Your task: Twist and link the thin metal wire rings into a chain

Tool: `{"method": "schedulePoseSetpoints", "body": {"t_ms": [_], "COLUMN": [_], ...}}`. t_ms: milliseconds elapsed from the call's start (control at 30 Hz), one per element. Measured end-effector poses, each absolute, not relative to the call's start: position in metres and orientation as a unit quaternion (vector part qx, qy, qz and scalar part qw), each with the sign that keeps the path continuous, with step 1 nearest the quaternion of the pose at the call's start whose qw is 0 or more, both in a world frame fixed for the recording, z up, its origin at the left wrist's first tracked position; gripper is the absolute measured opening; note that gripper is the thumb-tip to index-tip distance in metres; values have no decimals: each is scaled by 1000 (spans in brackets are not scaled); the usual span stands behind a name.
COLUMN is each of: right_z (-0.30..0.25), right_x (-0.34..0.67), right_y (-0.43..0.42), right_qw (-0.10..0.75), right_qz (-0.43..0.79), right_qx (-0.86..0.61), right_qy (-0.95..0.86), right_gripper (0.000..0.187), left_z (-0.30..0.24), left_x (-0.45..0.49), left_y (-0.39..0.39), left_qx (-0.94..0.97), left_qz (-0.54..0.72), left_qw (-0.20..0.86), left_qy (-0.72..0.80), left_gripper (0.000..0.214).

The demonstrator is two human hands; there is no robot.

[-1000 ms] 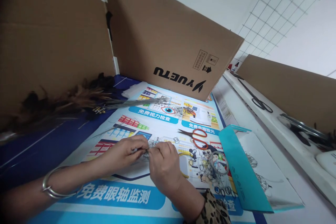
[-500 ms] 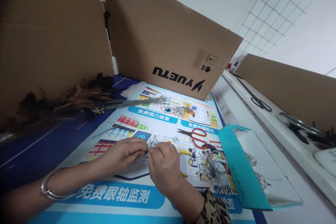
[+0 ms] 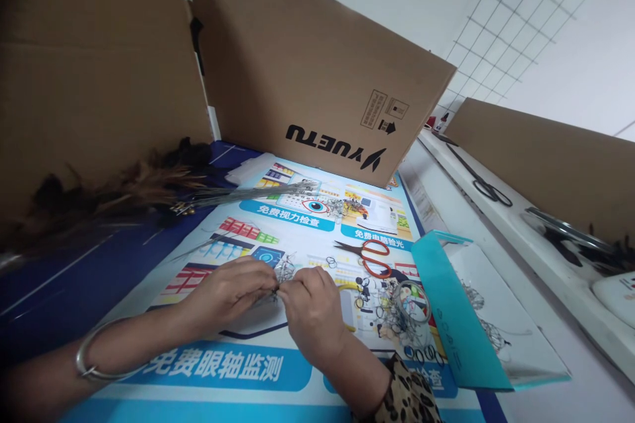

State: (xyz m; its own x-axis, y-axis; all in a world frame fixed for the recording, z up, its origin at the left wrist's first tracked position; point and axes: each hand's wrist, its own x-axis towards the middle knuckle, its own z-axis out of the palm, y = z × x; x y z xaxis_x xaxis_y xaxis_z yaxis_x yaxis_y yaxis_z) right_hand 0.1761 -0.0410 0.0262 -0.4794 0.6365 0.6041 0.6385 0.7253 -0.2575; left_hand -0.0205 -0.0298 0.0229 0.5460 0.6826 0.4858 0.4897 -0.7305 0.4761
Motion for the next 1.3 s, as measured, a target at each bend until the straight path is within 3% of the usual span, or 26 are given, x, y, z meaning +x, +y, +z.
{"method": "schedulePoseSetpoints", "body": {"t_ms": [233, 1033, 1300], "right_z": [25, 24, 40], "right_x": [181, 187, 186], "right_y": [-39, -29, -34], "right_qw": [341, 327, 251], "right_qz": [21, 80, 49], "right_qx": [-358, -394, -411], "right_qy": [-869, -855, -875], "right_gripper": [14, 23, 18], "left_z": [24, 33, 30], "left_x": [-19, -18, -15], "left_y": [-29, -29, -32], "left_qx": [856, 797, 797], "left_qz": [408, 332, 313], "left_qw": [157, 358, 370], "left_qy": [276, 357, 360], "left_gripper": [22, 17, 19]}}
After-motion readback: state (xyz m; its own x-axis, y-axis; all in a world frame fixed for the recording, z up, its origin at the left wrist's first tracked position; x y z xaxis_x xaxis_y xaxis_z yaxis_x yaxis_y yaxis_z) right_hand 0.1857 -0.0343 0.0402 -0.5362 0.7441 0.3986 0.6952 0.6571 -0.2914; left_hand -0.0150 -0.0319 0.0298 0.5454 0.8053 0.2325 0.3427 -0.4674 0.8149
